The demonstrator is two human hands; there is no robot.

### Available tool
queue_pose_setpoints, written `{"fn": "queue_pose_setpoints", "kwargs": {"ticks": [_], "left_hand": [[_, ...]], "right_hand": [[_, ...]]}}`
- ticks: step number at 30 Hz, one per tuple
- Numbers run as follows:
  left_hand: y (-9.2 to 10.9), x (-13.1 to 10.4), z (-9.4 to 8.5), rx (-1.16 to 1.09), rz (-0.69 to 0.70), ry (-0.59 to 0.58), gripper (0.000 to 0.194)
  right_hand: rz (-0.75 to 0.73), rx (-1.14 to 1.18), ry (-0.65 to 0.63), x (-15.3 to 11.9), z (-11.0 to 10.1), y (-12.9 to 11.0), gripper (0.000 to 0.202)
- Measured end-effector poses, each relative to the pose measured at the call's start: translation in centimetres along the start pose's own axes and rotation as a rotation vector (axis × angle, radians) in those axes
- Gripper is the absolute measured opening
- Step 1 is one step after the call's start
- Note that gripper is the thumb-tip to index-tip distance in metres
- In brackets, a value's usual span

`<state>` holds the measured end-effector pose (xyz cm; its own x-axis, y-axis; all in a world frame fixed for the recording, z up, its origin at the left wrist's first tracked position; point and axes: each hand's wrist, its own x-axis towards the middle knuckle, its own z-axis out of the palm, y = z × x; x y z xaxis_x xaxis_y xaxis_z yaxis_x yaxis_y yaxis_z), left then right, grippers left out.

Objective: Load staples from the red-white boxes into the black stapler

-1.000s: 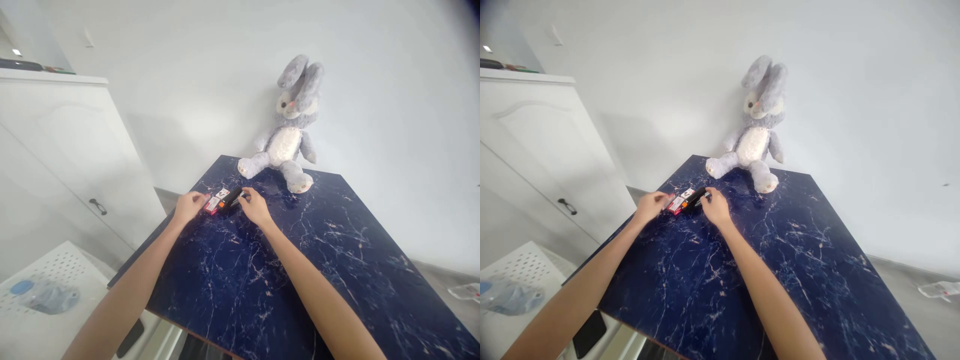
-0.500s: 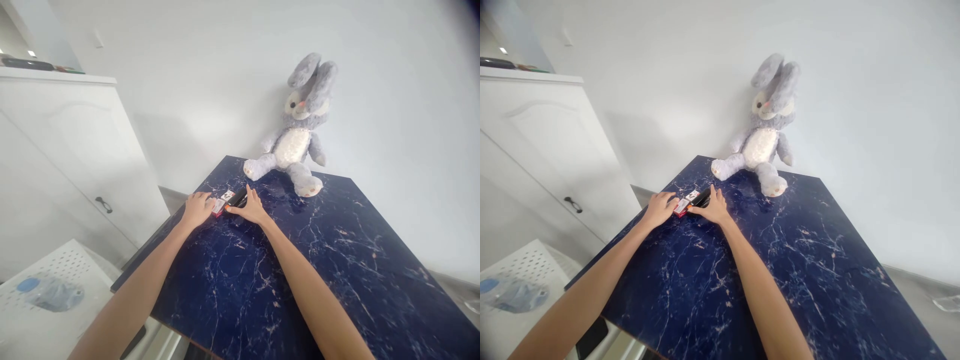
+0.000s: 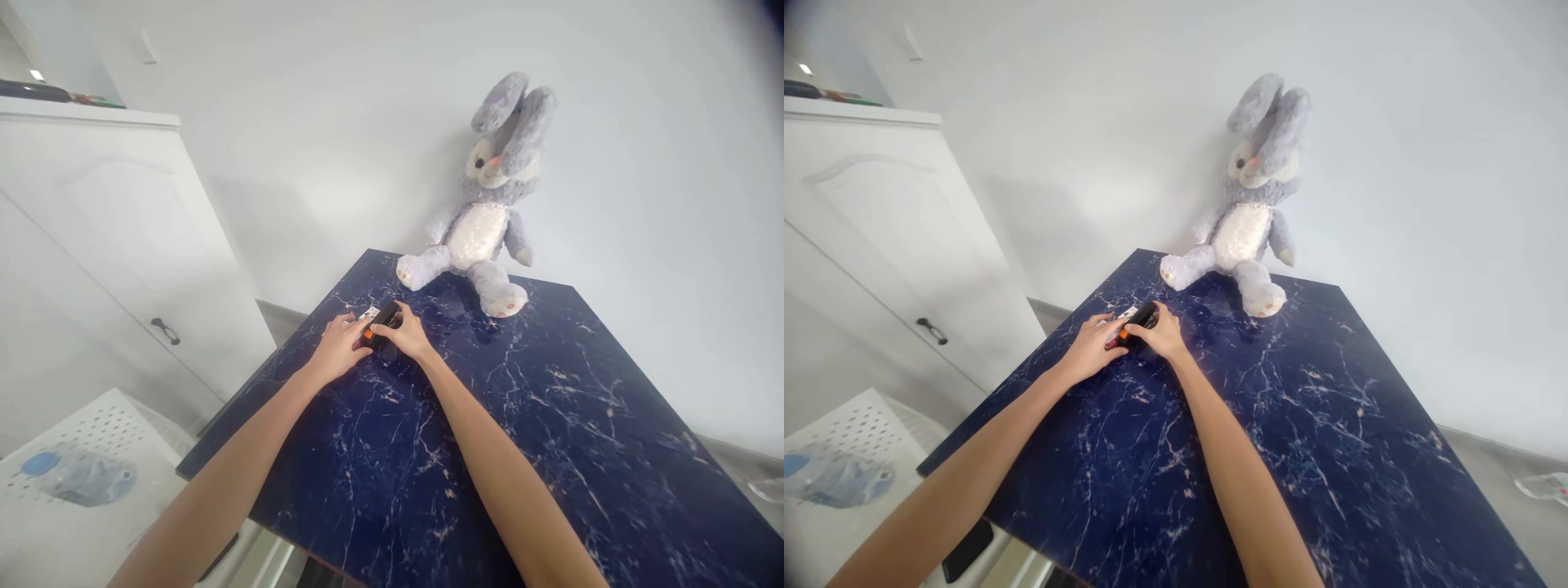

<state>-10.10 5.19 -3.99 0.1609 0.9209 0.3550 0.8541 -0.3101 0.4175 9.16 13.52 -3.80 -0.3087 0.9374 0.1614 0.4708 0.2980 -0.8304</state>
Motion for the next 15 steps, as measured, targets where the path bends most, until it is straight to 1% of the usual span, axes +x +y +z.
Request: {"fn": "queue_pose_setpoints", "kwargs": {"ticks": [4, 7, 8, 10, 11, 13, 15], "left_hand": [[0.4, 0.0, 0.1, 0.017, -0.016, -0.009, 0.070], [0.4, -0.2, -0.6, 0.020, 0.007, -0.014, 0.070], [0.3, -0.2, -1.0, 0.023, 0.014, -0.005, 0.071], [-0.1, -0.3, -1.8, 0.048, -0.013, 0.028, 0.068], [-0.3, -0.3, -2.2, 0.069, -0.043, 0.036, 0.063], [-0.6, -0.3, -3.0, 0.106, -0.095, 0.015, 0.047], [-0.6, -0.3, -3.5, 0.108, -0.122, 0.012, 0.034]], "right_hand": [[-0.005, 0.041, 0.022, -0.3, 0.1, 0.4, 0.100], [-0.027, 0.041, 0.032, -0.5, 0.0, 0.6, 0.103], [-0.033, 0.052, 0.052, -0.5, 0.0, 0.7, 0.101], [-0.018, 0.117, 0.132, -0.4, 0.0, 1.0, 0.091], [0.007, 0.167, 0.179, -0.4, 0.0, 1.2, 0.085], [0.066, 0.273, 0.262, -0.2, 0.1, 1.6, 0.076], [0.094, 0.340, 0.311, 0.0, 0.1, 2.1, 0.070]]}}
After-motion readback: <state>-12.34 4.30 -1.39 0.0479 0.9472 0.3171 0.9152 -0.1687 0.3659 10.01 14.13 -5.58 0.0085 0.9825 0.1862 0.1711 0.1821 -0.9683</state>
